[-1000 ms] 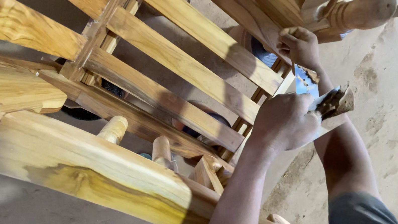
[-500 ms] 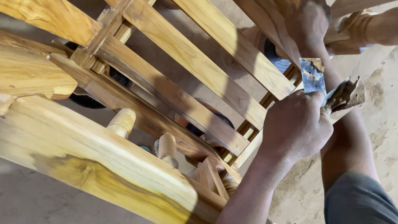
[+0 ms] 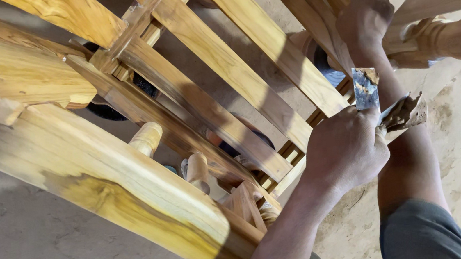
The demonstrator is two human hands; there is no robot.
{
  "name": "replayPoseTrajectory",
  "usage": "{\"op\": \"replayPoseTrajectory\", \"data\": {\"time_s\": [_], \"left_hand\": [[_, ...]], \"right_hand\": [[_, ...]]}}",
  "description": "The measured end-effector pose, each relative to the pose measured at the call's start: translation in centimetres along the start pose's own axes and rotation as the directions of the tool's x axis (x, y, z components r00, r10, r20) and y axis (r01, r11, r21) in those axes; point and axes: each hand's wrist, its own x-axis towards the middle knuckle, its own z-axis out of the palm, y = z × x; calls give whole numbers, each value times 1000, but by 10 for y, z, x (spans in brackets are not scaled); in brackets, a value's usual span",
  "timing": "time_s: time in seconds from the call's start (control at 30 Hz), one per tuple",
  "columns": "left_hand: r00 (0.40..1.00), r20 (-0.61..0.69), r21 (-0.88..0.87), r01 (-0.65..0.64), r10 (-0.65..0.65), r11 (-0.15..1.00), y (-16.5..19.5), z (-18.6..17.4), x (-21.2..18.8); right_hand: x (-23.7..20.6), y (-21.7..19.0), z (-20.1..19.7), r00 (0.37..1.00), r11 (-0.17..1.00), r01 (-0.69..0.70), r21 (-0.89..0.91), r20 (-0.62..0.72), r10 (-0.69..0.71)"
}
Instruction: The person sits on the floor of a workshop and sands a carved wooden chair using pieces of sandpaper. They rub the sandpaper along the chair's armrests, rails, and slats, repositioning the paper in their hand and moving around the chair to reach different surfaces.
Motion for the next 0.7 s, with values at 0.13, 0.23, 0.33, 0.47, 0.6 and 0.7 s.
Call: {"op": "replayPoseTrajectory", "data": {"time_s": [0.13, 0.23, 0.33, 0.47, 0.6, 0.7], "left_hand": [[998, -58, 3, -35, 35, 999, -1, 1, -1], [1000, -28, -2, -6, 6, 1000, -2, 1, -1], [1000, -19, -12, 0, 0, 1000, -3, 0, -2], [999, -44, -19, -14, 13, 1000, -3, 0, -3], [998, -65, -41, -12, 9, 999, -4, -1, -3], [996, -83, -31, -18, 15, 999, -4, 1, -4]], "right_hand": [[-3, 4, -18, 999, 977, 20, 210, 21, -25], [1, 11, -33, 915, 968, -199, 154, 384, 127], [1, 23, -37, 984, 989, -12, 149, 179, -15], [-5, 41, -24, 987, 966, -6, 259, 156, -35], [-12, 37, -13, 980, 520, -154, 840, 62, 191], [-19, 11, -11, 882, -135, -293, 947, 322, 344]]}}
